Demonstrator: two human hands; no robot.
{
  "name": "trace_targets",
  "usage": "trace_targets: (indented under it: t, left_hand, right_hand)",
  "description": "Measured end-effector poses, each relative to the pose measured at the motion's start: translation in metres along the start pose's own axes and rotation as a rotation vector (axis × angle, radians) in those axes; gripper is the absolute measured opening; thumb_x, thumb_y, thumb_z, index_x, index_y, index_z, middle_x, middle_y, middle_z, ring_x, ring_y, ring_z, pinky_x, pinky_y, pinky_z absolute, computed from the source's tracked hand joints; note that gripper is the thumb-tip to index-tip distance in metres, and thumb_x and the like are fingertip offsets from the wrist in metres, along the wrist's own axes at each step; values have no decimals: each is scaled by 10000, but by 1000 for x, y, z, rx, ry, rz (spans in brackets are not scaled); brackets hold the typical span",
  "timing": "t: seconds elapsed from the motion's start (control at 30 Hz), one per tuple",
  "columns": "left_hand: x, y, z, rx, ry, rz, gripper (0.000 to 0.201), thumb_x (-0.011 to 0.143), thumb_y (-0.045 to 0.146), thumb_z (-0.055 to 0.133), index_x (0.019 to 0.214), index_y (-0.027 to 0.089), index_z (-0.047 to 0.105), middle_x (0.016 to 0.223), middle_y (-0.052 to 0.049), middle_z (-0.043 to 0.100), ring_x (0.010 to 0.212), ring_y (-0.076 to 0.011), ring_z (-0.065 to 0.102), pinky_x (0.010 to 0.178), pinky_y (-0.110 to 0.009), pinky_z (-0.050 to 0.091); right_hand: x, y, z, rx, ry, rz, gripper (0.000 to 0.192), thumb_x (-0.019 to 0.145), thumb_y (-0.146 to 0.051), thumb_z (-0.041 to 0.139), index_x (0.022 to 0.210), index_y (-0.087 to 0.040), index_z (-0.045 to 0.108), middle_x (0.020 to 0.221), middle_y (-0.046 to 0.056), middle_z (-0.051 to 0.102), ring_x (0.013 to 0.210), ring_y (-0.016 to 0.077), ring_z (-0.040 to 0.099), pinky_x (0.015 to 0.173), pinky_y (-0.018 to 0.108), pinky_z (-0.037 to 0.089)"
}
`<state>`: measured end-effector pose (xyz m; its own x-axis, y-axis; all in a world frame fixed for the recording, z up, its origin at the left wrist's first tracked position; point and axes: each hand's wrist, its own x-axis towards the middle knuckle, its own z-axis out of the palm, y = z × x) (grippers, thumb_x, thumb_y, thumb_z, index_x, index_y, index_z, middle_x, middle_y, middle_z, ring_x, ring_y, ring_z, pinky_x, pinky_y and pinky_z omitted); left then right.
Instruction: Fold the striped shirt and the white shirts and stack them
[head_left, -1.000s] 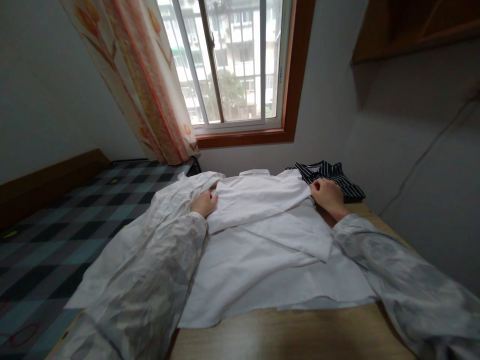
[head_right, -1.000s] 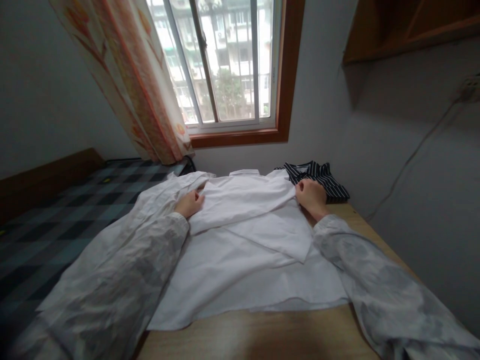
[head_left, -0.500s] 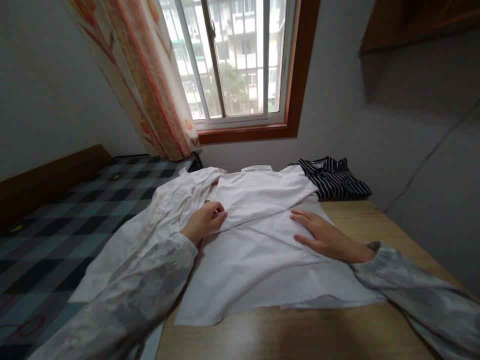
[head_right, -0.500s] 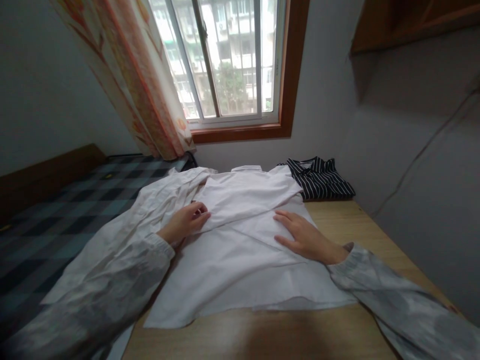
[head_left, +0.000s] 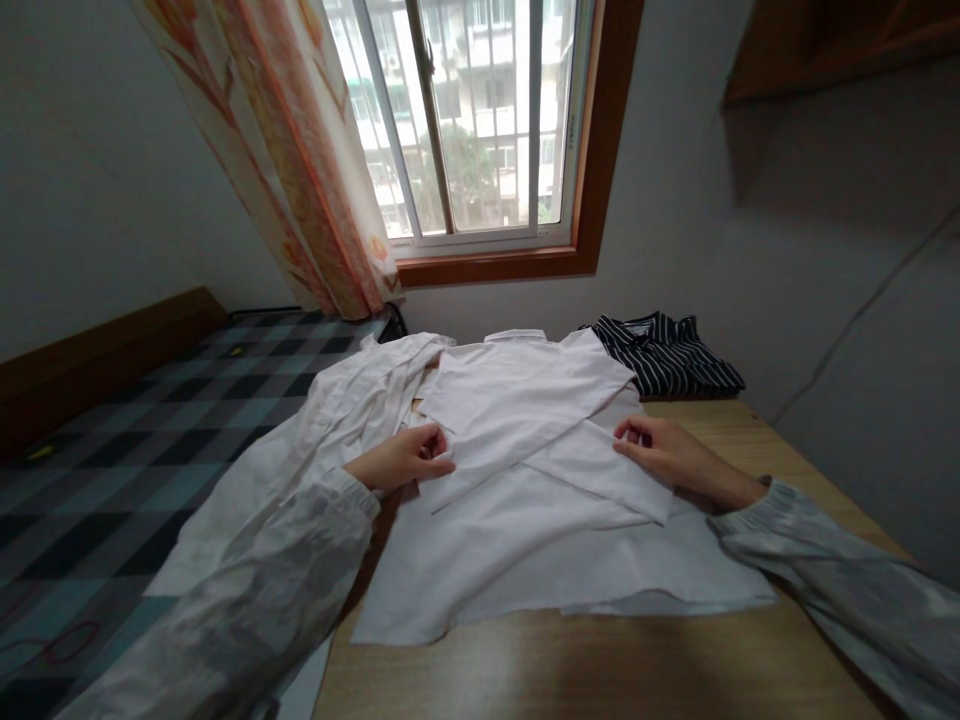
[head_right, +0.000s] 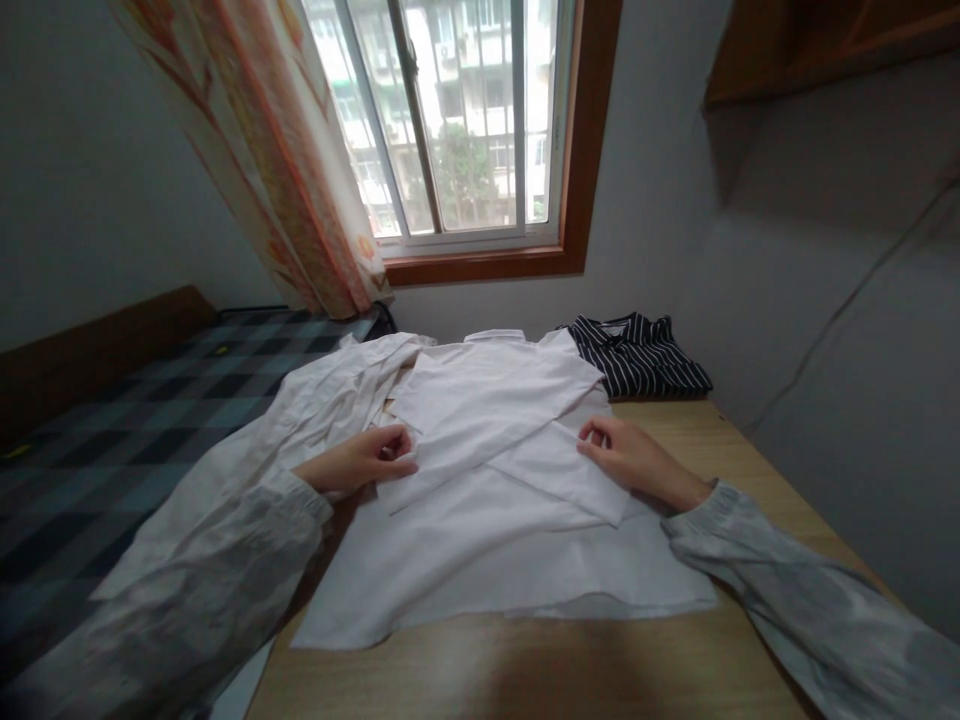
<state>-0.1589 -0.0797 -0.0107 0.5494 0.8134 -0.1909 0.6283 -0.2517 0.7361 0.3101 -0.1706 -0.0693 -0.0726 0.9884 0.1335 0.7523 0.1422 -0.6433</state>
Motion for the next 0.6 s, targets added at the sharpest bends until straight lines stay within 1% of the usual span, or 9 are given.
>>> trace_targets:
  t: [0.1,0.23,0.3,0.37,0.4,0.47,0.5,0.53,0.6]
  left_hand:
    - [0,-2,-3,13,-10,-14,585,723,720,870,838,224,582,768,40,558,712,-156,502,656,-284,406]
    - [-3,0,-8,109,-24,-71,582,709,738,863,824,231,602,720,33,564,673,-169,506,614,-293,378]
    - [-4,8,-8,250,111,-89,541,778,738,819,862,231,649,737,11,611,689,-189,547,626,-299,388]
    - [-3,22,-3,420,306,-47,491,892,718,741,900,230,682,786,-21,667,729,-211,599,671,-315,427]
    - [-1,30,2,490,380,7,468,950,698,695,924,230,695,833,-41,701,766,-226,631,715,-332,464]
    - [5,43,19,550,376,216,437,1032,650,631,1018,223,725,1010,-93,772,927,-268,712,873,-393,546]
    - [10,47,29,566,340,331,435,1062,631,605,1129,224,742,1161,-120,790,1073,-296,732,997,-436,556]
    - [14,48,40,586,289,417,462,1079,624,592,1269,227,736,1344,-140,773,1246,-319,713,1120,-472,532]
    - [23,44,60,633,189,475,620,1074,659,604,1520,230,655,1652,-159,627,1536,-355,570,1316,-533,399]
  right_hand:
    - [-2,7,-4,29,47,-1,329,959,-528,668,1002,-221,780,821,35,724,737,225,646,656,327,430]
    - [-8,15,-4,-59,50,-41,305,980,-510,676,1062,-224,742,776,14,683,687,217,619,659,335,448]
    - [-10,13,-4,-129,137,-94,302,974,-498,695,1091,-222,724,876,54,718,785,252,664,737,371,519]
    - [-9,4,-3,-200,244,-191,315,971,-469,717,1159,-217,715,1081,127,756,1007,326,708,926,466,580]
    - [-9,-2,-1,-221,272,-254,334,983,-453,716,1218,-216,710,1203,158,756,1137,361,704,1036,526,571]
    - [-7,-16,7,-221,240,-383,423,1030,-436,694,1394,-222,673,1440,186,708,1367,388,648,1205,596,508]
    - [-7,-23,12,-208,192,-439,487,1051,-441,683,1487,-230,636,1547,186,664,1457,382,609,1258,601,479]
    - [-7,-30,17,-194,137,-484,549,1068,-454,674,1566,-238,595,1637,182,612,1532,373,565,1295,598,456]
    - [-8,-38,29,-190,23,-526,643,1090,-494,657,1671,-252,527,1757,171,512,1625,367,486,1337,600,421]
